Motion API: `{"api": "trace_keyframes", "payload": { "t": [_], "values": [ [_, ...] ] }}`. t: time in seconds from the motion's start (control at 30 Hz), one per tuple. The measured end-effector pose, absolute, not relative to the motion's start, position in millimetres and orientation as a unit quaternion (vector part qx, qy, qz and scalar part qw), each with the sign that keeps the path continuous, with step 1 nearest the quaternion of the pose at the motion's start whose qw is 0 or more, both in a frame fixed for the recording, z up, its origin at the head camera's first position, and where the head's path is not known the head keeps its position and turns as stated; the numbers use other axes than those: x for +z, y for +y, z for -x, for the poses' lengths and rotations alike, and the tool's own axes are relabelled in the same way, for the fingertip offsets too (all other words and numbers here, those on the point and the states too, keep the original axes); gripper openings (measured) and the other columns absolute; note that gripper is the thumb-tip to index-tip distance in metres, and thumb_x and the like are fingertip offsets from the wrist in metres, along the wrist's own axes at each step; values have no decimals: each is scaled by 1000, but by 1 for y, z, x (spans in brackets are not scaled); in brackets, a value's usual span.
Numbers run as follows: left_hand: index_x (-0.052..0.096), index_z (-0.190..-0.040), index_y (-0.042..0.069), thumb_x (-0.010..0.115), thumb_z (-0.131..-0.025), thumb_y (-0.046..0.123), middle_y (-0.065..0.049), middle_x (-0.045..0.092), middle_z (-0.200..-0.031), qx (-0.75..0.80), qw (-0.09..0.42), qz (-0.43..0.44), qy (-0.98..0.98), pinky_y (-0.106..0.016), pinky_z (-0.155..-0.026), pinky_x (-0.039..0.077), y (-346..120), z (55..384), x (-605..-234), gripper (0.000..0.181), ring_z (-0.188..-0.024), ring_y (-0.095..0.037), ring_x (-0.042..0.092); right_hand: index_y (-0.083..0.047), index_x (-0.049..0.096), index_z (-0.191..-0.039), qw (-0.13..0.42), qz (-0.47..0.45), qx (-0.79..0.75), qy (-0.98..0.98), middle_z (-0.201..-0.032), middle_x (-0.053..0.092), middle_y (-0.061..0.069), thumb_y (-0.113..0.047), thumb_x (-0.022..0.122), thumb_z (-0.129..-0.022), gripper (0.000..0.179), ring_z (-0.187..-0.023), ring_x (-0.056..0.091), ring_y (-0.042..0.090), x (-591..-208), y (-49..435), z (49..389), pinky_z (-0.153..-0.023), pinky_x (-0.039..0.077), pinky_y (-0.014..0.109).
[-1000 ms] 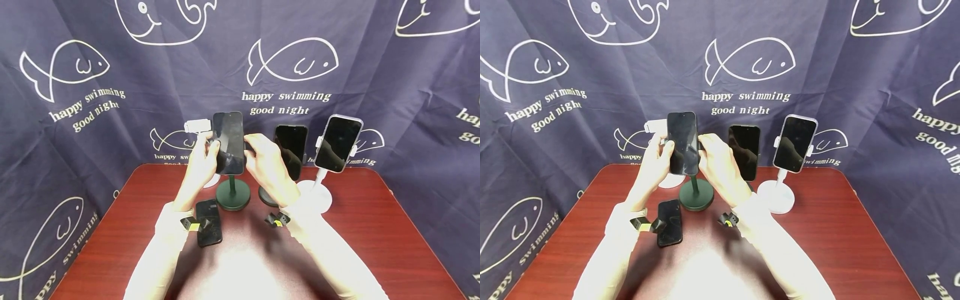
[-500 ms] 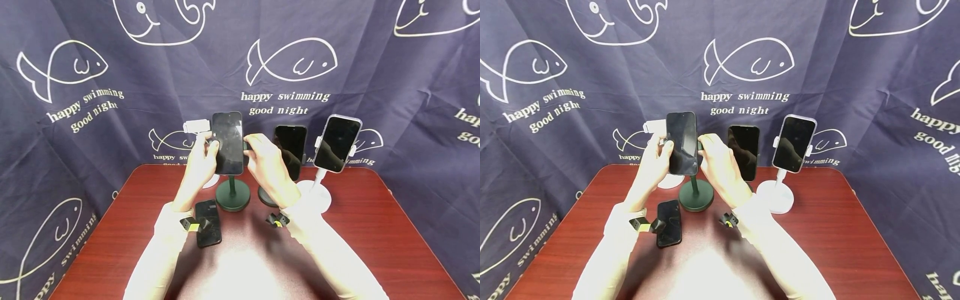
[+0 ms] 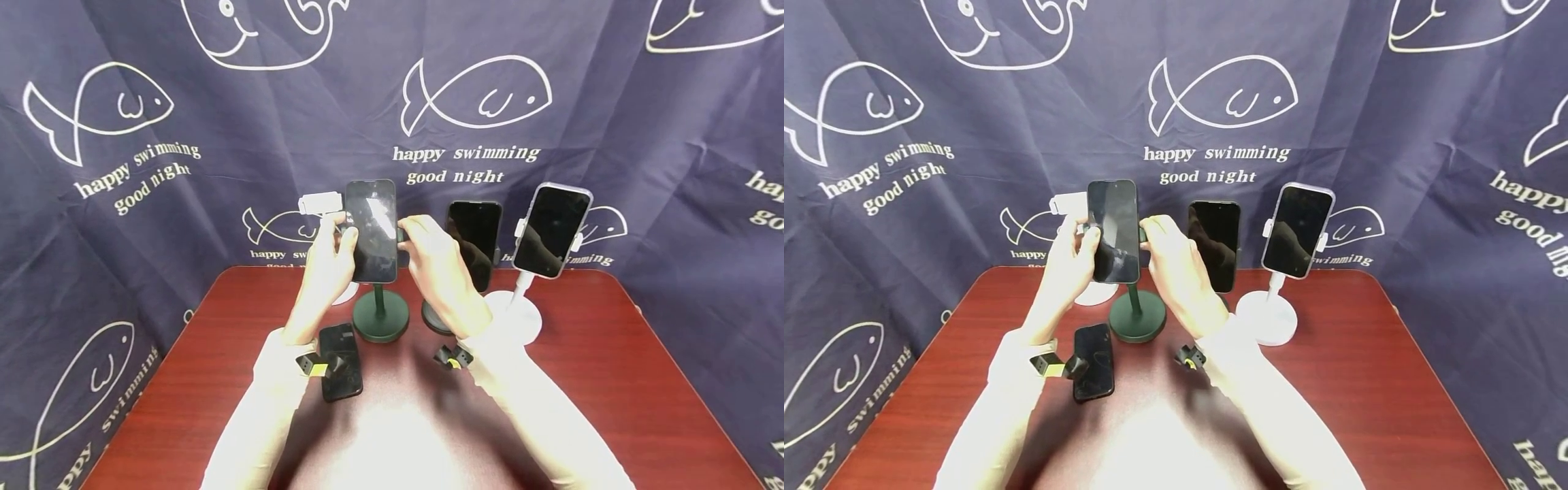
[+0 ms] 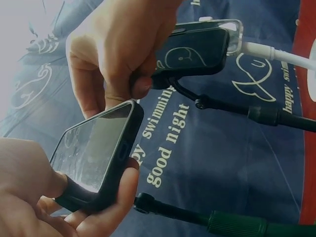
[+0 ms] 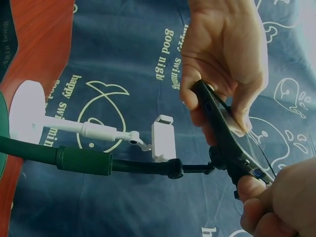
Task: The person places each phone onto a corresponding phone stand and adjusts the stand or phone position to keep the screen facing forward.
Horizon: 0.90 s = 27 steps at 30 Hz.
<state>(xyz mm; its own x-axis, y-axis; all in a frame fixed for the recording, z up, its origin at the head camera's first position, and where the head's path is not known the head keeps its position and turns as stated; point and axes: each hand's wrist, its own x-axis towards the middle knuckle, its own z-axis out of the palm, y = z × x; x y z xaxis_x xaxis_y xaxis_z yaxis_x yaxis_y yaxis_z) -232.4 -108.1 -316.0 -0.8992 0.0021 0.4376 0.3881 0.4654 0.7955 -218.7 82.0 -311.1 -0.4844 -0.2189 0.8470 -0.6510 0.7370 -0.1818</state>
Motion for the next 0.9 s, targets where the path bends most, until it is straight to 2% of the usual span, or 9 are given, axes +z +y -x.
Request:
{"api": "trace_keyframes", "payload": {
  "t": [0.17,0.33,0.47,0.67,0.7,0.9],
  "values": [
    [50,-140,9,54,-106,24,-21,69,-96,-510,181,114,-833,-50,-87,50,-108,229,-316,37,-89,-36,66,2,68,-116,440,-262,234,-826,-108,70,13,7,70,-91,25,-100,72,25,-316,82,218,-86,59,36],
    [50,-141,10,53,-106,26,-20,69,-97,-507,178,114,-836,-50,-87,51,-109,228,-315,38,-89,-35,67,1,63,-120,418,-251,227,-843,-105,69,17,1,68,-96,25,-100,70,29,-319,81,217,-89,58,39],
    [49,-141,11,53,-107,26,-19,68,-96,-505,178,117,-836,-49,-84,53,-109,229,-315,38,-86,-33,70,2,62,-124,380,-249,270,-849,-111,71,19,2,67,-96,29,-102,71,30,-316,81,217,-92,57,41],
    [50,-140,13,52,-107,27,-18,67,-94,-509,172,112,-836,-47,-83,53,-110,230,-313,36,-86,-33,70,-2,60,-130,291,-216,390,-846,-116,72,18,-1,61,-97,33,-94,75,27,-313,79,216,-85,60,39],
    [50,-140,13,52,-107,27,-17,65,-94,-508,172,111,-837,-47,-83,53,-110,230,-313,36,-87,-33,69,-3,60,-132,279,-206,399,-849,-119,72,18,-4,59,-99,33,-95,75,26,-313,79,215,-87,59,40],
    [50,-141,13,53,-106,28,-16,62,-93,-501,175,110,-840,-47,-82,51,-109,231,-314,38,-86,-33,67,-8,56,-144,221,-154,429,-862,-141,64,11,-29,49,-108,42,-129,62,23,-312,76,214,-111,46,40]
  ]
}}
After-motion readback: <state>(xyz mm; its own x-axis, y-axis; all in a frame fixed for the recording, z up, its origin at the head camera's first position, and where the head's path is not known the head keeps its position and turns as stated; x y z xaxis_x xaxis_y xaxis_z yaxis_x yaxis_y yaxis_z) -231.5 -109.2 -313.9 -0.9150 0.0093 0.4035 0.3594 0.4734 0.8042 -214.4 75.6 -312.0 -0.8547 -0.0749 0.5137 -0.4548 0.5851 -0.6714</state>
